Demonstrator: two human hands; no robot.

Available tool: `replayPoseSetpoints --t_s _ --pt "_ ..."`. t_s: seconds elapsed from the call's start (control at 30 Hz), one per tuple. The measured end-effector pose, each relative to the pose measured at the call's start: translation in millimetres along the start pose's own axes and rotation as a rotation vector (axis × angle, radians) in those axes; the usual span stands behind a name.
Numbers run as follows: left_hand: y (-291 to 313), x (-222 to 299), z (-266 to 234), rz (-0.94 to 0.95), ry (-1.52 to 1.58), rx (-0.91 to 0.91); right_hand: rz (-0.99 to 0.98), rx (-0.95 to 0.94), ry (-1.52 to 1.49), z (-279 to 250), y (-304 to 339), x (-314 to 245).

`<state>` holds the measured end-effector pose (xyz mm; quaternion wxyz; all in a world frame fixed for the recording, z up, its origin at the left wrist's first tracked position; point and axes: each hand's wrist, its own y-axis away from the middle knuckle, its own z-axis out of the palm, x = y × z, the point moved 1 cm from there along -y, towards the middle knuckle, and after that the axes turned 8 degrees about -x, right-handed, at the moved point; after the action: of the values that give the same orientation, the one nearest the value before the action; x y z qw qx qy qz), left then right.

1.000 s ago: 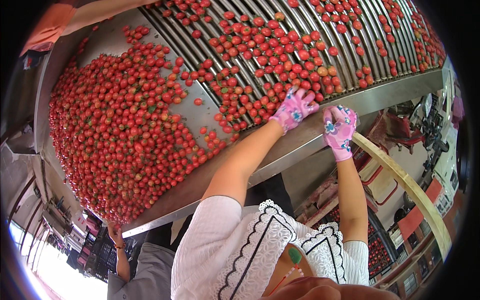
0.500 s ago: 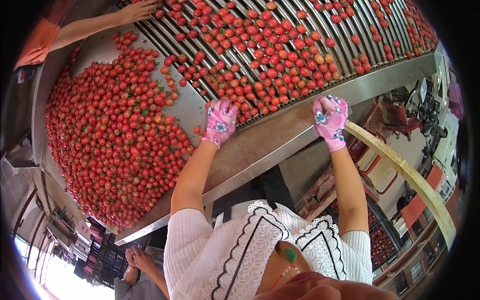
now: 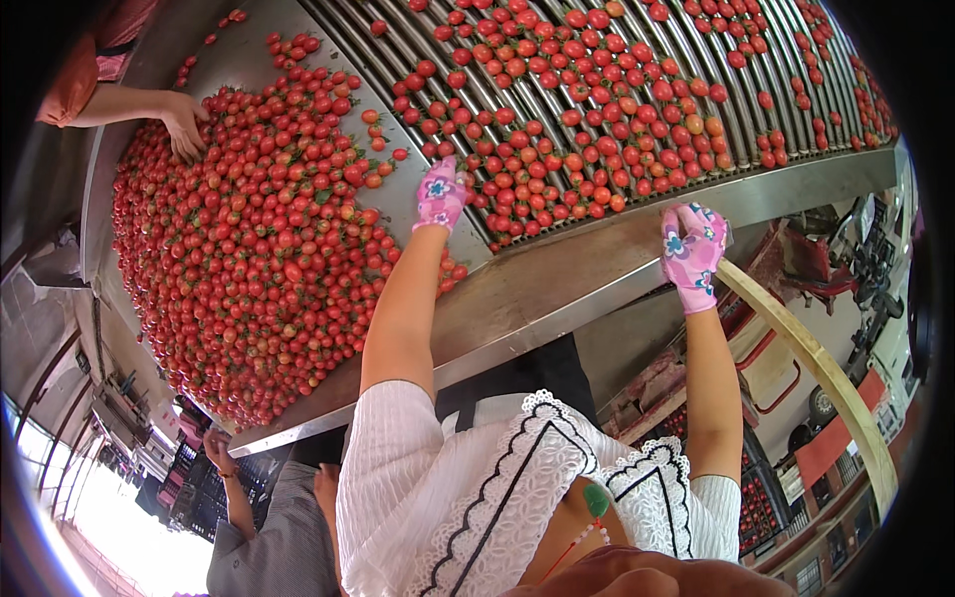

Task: The person sorts tomatoes on a conveyor belt by hand, picking individual tomatoes and placing them in different lanes while other workers move crates.

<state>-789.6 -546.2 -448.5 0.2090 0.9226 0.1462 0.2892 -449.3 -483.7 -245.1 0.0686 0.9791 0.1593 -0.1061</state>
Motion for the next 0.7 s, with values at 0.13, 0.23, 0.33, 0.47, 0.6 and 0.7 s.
replayPoseSetpoints --t_s 0.13,0.23,0.33,0.47,0.6,0.7 --pt "27 1 -13 -0.141 0.208 -0.046 -0.019 -0.004 -0.013 1 1 -1" --pt "80 95 -74 0.045 0.377 -0.058 0.006 -0.023 -0.002 4 5 5" --pt "150 156 -74 0.626 0.353 -0.108 0.005 -0.045 0.015 5 5 7" --pt "240 202 6 0.269 1.249 -0.919 -0.035 -0.033 0.018 3 2 1" --pt "247 244 3 0.875 0.205 -0.377 -0.128 -0.092 0.004 3 -2 8" --pt "177 208 -67 0.586 0.067 -0.270 -0.204 -0.114 -0.015 7 4 19"
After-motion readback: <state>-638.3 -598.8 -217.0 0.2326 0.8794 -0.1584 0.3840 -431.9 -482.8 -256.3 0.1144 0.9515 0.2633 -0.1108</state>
